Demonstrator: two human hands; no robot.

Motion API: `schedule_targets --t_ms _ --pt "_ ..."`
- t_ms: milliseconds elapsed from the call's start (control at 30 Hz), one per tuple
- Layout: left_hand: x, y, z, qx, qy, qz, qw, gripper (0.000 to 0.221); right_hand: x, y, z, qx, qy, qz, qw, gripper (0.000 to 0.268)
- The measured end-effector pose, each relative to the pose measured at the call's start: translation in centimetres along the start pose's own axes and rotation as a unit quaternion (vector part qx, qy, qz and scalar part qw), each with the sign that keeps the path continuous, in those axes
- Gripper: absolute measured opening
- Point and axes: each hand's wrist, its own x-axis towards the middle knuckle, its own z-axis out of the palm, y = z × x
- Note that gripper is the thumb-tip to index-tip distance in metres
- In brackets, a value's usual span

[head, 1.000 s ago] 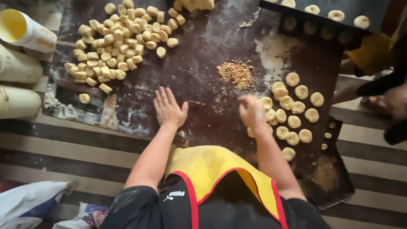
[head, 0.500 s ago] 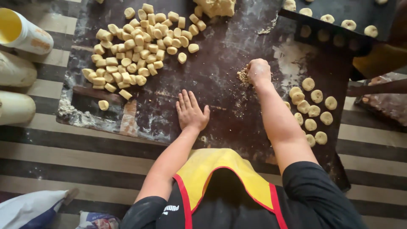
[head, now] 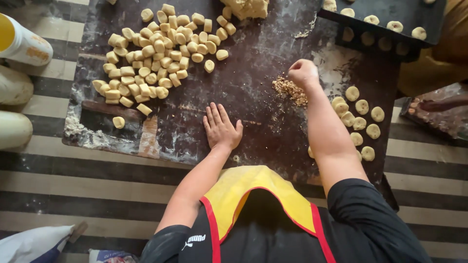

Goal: The recorder is shaping small pieces of dough into rounds and topping them with nuts as part of a group bakery task.

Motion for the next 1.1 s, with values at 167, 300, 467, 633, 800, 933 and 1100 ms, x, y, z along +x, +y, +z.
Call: schedule_targets --t_ms 167,300,467,633,800,933,1100 --pt "0.0 -0.2 0.5 0.008 0.004 0.005 1.0 0.094 1.2 1.8 -1.1 0.02 -0.017 0.007 1.0 0.017" --pt "-0.1 -0.1 0.5 0.007 0.014 0.007 1.0 0.094 0.8 1.7 -0.8 -0.05 -0.055 -0.024 0.997 0.019" --pt "-0.1 -0.2 0.8 0.006 0.023 0.005 1.0 0.094 -0.3 0.7 0.7 -0.11 -0.024 -0.06 0.992 0.018" --pt "-0.4 -0.3 1.5 0.006 0.05 0.012 0.999 0.093 -1.2 -1.0 0.4 -0.167 -0.038 -0.07 0.983 0.023" --pt "-0.1 -0.3 1.7 0.001 0.08 0.015 0.997 0.093 -1.5 -2.5 1.0 -0.245 -0.068 -0.006 0.967 0.028" --pt "-0.3 -0.3 1.3 0.003 0.088 0.014 0.996 0.093 -2.2 -2.9 1.3 -0.267 -0.056 0.003 0.962 0.031" --pt "-0.5 0.0 0.5 -0.006 0.053 0.003 0.999 0.093 -2.7 -2.7 1.4 -0.275 -0.036 0.001 0.961 0.032"
